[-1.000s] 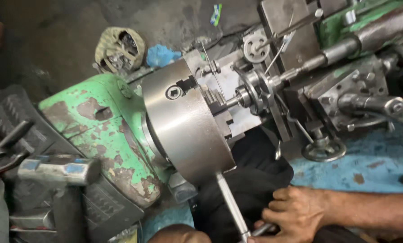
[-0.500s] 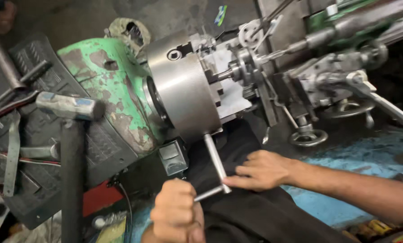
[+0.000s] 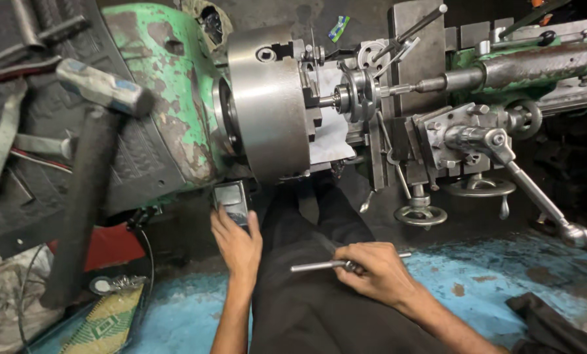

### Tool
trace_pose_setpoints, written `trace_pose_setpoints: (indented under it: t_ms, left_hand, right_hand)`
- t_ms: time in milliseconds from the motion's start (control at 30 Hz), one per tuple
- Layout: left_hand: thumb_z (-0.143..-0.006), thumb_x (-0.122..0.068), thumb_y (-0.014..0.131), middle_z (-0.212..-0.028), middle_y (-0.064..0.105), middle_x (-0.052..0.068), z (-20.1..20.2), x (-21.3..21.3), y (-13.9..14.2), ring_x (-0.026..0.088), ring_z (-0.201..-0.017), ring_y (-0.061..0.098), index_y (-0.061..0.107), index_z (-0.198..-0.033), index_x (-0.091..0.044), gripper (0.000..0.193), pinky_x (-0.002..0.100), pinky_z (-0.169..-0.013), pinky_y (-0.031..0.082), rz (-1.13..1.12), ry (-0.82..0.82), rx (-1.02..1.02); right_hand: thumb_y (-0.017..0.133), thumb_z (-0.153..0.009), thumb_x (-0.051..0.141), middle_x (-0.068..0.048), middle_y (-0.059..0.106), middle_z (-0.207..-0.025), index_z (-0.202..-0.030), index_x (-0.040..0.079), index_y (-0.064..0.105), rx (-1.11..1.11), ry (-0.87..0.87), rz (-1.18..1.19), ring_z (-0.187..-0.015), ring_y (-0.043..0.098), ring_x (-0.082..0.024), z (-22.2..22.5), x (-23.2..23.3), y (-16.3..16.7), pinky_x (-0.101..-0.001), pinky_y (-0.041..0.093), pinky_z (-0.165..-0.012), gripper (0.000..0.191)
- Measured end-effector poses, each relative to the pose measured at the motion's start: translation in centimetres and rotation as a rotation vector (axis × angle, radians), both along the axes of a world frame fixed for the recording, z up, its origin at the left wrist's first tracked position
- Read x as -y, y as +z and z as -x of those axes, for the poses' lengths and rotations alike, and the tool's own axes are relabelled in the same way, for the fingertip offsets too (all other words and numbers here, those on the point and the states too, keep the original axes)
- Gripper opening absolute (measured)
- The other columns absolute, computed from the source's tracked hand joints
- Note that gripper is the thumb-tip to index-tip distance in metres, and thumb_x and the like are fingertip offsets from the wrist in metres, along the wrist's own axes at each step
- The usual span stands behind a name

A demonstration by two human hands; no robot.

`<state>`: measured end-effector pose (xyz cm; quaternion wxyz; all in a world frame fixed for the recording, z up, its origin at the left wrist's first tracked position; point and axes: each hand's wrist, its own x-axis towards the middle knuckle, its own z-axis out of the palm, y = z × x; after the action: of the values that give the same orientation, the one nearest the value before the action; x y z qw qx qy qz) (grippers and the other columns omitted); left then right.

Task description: The person operates a metal lathe, repeatedly using a T-handle wrench to tighten bolts on the chuck while manually rotating the chuck to access different fasteners. The person also touches the chuck surface between adjustments.

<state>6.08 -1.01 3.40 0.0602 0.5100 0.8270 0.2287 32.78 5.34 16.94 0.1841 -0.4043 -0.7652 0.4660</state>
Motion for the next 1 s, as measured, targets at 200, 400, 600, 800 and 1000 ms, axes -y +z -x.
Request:
trace_pose_setpoints:
  t_ms: [200,400,600,800,1000]
  left_hand:
    - [-0.097,-0.038,0.063,-0.125,0.068,0.022,4.8,1.1,-3.9,0.036,-0.109,0.072,0.058,-0.134,-0.004,0.051,0.044,-0.094,0.056,0.132,0.353,0.590]
    - [-0.070,-0.048,0.089,-0.126,0.058,0.037,6.4,1.2,-4.3,0.051,-0.116,0.058,0.048,-0.142,0.010,0.101,0.052,-0.097,0.048,0.218,0.026,0.322]
    - [-0.060,-0.053,0.092,-0.127,0.059,0.036,7.2,-0.1,-3.4,0.050,-0.117,0.058,0.046,-0.140,0.010,0.112,0.053,-0.098,0.048,0.349,-0.012,0.395]
    - [-0.061,-0.038,0.088,-0.127,0.059,0.032,3.9,-0.9,-2.5,0.047,-0.121,0.054,0.045,-0.144,0.006,0.103,0.052,-0.102,0.044,0.320,0.131,0.343]
    - [-0.086,-0.030,0.072,-0.135,0.047,0.034,-0.6,-1.4,-3.1,0.049,-0.124,0.046,0.041,-0.148,0.006,0.078,0.056,-0.106,0.039,0.257,0.111,0.022]
  right_hand:
    - [0.080,-0.073,0.018,-0.004,0.065,-0.055,-0.093,0.013,0.068,0.251,0.024,0.202,-0.046,0.065,-0.022,-1.1,1.2,-1.3,-0.0369,0.048,-0.044,0.023]
    - [0.078,-0.075,0.023,-0.004,0.063,-0.049,-0.097,0.020,0.068,0.313,0.142,0.250,-0.046,0.065,-0.026,-1.0,0.9,-1.7,-0.0409,0.046,-0.045,0.025]
    - [0.078,-0.076,0.024,-0.005,0.060,-0.047,-0.105,0.022,0.067,0.324,0.096,0.323,-0.044,0.065,-0.025,-1.0,0.3,-1.7,-0.0406,0.046,-0.044,0.030]
    - [0.076,-0.077,0.022,-0.005,0.061,-0.048,-0.104,0.021,0.068,0.312,0.089,0.289,-0.044,0.066,-0.026,-1.2,-0.4,-1.7,-0.0399,0.048,-0.045,0.029]
    - [0.075,-0.079,0.025,-0.005,0.066,-0.054,-0.103,0.020,0.070,0.278,0.143,0.287,-0.051,0.069,-0.026,-1.3,-0.9,-1.3,-0.0400,0.052,-0.051,0.025]
